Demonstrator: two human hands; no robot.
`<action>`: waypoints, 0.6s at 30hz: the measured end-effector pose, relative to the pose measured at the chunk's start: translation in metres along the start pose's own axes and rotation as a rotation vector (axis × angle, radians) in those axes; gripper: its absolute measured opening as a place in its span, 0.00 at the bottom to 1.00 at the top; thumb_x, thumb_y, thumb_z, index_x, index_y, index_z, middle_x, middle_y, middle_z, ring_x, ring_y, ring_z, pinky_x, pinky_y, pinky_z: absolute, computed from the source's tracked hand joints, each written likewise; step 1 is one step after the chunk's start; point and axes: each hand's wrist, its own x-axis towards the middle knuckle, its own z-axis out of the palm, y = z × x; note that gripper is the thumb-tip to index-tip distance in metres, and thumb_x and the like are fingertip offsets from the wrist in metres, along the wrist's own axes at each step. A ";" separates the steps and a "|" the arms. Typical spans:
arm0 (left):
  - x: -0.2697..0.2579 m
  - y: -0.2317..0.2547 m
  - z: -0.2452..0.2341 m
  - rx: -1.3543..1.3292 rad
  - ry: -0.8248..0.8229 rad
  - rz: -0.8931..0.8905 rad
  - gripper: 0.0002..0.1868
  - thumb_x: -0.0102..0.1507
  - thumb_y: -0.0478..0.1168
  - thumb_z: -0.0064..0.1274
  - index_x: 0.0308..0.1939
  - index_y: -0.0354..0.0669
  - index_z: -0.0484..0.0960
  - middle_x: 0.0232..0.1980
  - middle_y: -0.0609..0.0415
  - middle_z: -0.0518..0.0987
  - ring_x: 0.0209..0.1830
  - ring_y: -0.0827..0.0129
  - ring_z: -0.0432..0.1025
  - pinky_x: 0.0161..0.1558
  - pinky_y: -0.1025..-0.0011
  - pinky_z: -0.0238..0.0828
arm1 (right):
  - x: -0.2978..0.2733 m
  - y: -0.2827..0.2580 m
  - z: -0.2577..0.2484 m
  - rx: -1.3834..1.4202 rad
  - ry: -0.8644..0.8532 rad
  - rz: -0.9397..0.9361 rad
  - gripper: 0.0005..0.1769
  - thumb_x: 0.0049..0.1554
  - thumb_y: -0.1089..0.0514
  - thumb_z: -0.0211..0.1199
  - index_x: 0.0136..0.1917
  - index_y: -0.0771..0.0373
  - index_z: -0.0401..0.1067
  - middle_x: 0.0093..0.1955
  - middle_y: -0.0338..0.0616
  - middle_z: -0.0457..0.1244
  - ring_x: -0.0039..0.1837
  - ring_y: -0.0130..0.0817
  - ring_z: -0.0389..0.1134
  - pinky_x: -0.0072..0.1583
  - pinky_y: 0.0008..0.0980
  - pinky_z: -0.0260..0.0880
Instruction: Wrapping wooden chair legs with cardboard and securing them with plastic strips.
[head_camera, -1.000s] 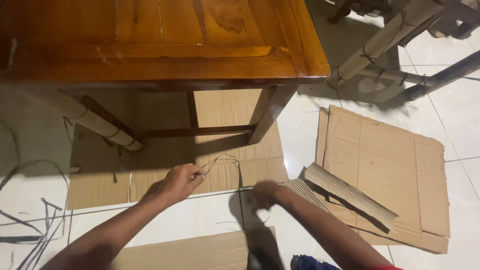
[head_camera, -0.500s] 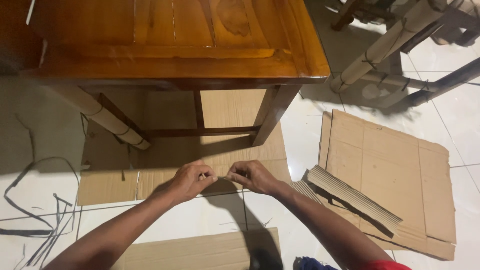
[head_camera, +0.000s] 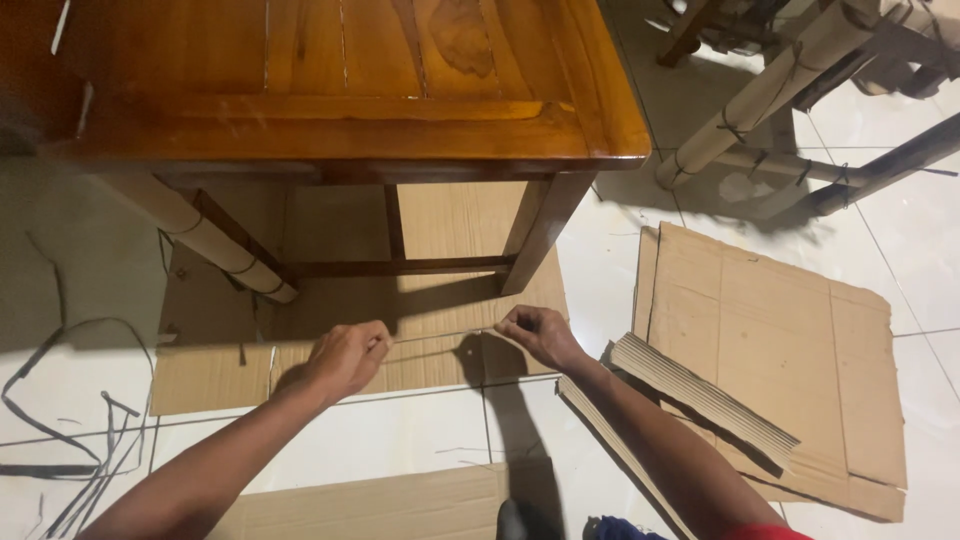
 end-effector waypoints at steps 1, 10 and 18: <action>0.003 -0.004 -0.001 0.001 0.003 0.002 0.08 0.63 0.45 0.50 0.34 0.55 0.84 0.30 0.55 0.82 0.37 0.56 0.80 0.42 0.61 0.74 | 0.002 0.000 -0.003 0.000 0.002 -0.003 0.09 0.58 0.52 0.70 0.41 0.58 0.80 0.29 0.39 0.64 0.37 0.29 0.63 0.42 0.31 0.63; -0.003 -0.026 -0.031 0.217 0.000 -0.191 0.11 0.65 0.47 0.49 0.39 0.56 0.87 0.35 0.48 0.87 0.43 0.48 0.83 0.44 0.57 0.77 | 0.009 0.036 -0.015 -0.046 0.154 0.161 0.12 0.59 0.47 0.68 0.42 0.56 0.80 0.33 0.43 0.68 0.41 0.36 0.67 0.48 0.36 0.66; 0.006 -0.040 -0.014 0.235 -0.077 -0.124 0.11 0.64 0.46 0.49 0.33 0.52 0.87 0.33 0.47 0.86 0.42 0.48 0.83 0.44 0.56 0.77 | 0.015 0.072 -0.020 -0.115 0.209 0.220 0.15 0.59 0.45 0.66 0.45 0.58 0.79 0.37 0.50 0.70 0.47 0.45 0.71 0.54 0.43 0.68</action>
